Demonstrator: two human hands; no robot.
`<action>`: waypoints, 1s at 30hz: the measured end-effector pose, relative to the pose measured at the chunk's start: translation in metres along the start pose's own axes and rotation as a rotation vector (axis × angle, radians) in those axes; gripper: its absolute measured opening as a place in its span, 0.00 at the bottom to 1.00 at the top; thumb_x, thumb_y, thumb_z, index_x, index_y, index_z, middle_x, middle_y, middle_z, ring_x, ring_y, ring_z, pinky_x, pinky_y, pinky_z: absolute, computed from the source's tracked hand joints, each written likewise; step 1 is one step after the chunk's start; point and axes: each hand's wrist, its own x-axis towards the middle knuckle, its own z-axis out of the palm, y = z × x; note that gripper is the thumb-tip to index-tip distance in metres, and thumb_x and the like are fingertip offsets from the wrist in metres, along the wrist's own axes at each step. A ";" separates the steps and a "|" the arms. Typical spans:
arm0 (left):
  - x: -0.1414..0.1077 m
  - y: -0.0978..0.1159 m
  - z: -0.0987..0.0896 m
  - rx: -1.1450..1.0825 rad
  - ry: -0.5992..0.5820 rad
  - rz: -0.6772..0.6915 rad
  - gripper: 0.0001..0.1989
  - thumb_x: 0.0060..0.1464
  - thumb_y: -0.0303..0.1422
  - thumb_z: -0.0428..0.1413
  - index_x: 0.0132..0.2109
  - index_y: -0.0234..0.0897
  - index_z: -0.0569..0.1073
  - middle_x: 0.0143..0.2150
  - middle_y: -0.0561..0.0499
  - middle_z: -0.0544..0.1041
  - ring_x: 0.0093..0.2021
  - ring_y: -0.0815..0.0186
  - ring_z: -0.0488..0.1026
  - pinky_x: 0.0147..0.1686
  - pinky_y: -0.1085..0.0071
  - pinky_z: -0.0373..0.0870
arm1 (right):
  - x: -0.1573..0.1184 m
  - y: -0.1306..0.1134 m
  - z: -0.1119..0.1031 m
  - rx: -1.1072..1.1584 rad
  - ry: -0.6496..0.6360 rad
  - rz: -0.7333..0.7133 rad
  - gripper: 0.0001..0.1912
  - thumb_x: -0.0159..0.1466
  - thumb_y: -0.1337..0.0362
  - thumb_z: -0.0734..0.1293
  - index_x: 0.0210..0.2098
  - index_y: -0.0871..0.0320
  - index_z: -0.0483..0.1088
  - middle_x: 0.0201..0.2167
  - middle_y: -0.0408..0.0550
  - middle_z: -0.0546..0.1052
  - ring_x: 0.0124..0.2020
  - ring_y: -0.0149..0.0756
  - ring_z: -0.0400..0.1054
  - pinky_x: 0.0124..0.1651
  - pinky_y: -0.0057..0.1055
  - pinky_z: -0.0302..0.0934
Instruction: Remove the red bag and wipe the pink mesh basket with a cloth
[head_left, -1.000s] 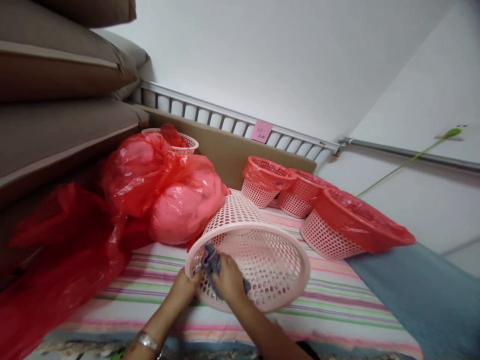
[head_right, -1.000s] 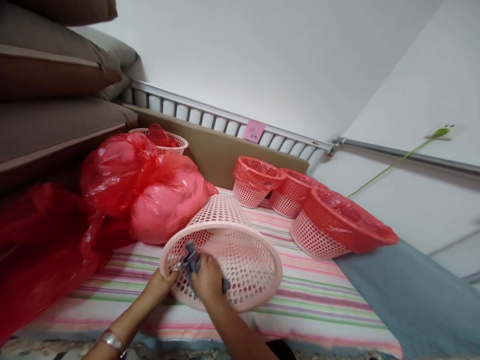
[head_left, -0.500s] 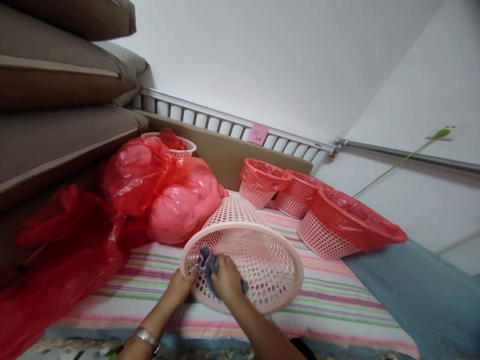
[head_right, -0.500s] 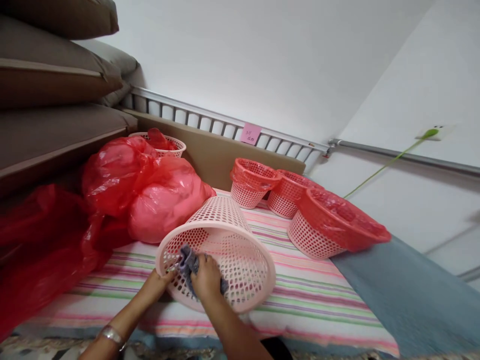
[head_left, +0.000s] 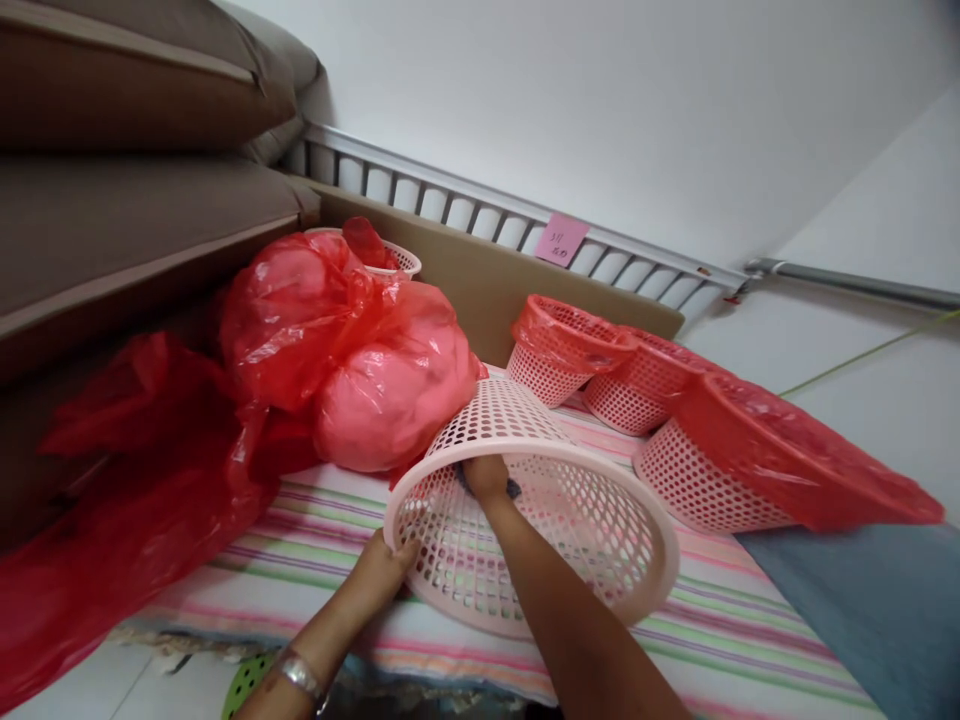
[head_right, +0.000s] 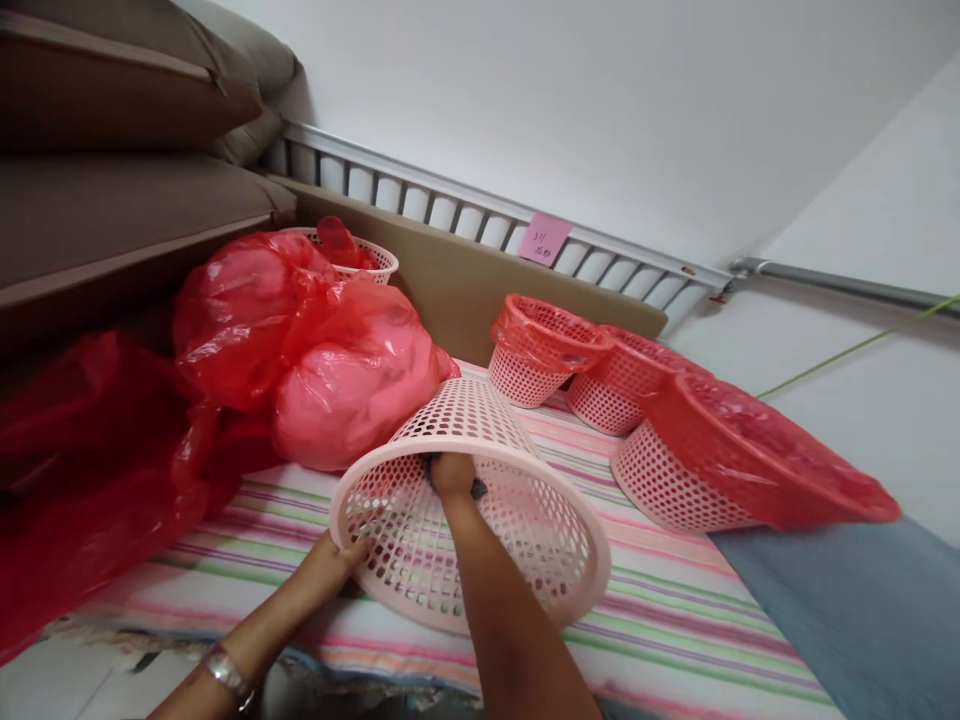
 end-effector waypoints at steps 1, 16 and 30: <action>0.000 -0.001 0.001 0.006 -0.001 0.003 0.25 0.44 0.36 0.56 0.50 0.28 0.73 0.51 0.40 0.77 0.51 0.51 0.73 0.52 0.60 0.67 | -0.003 -0.001 -0.001 0.001 -0.008 0.006 0.20 0.61 0.65 0.60 0.53 0.60 0.66 0.52 0.55 0.71 0.52 0.46 0.64 0.51 0.35 0.56; -0.010 0.013 -0.008 0.137 -0.018 0.098 0.21 0.47 0.43 0.57 0.43 0.31 0.76 0.38 0.43 0.81 0.44 0.52 0.75 0.47 0.60 0.69 | -0.176 -0.013 -0.037 0.099 -0.139 -0.215 0.23 0.50 0.68 0.65 0.47 0.56 0.67 0.45 0.51 0.71 0.48 0.44 0.63 0.52 0.34 0.55; -0.016 0.016 0.014 0.058 -0.132 0.059 0.26 0.47 0.36 0.55 0.55 0.36 0.71 0.41 0.46 0.81 0.49 0.52 0.73 0.51 0.61 0.68 | -0.064 0.002 -0.012 0.065 0.040 0.041 0.19 0.58 0.65 0.62 0.49 0.60 0.68 0.47 0.56 0.73 0.51 0.46 0.65 0.53 0.36 0.56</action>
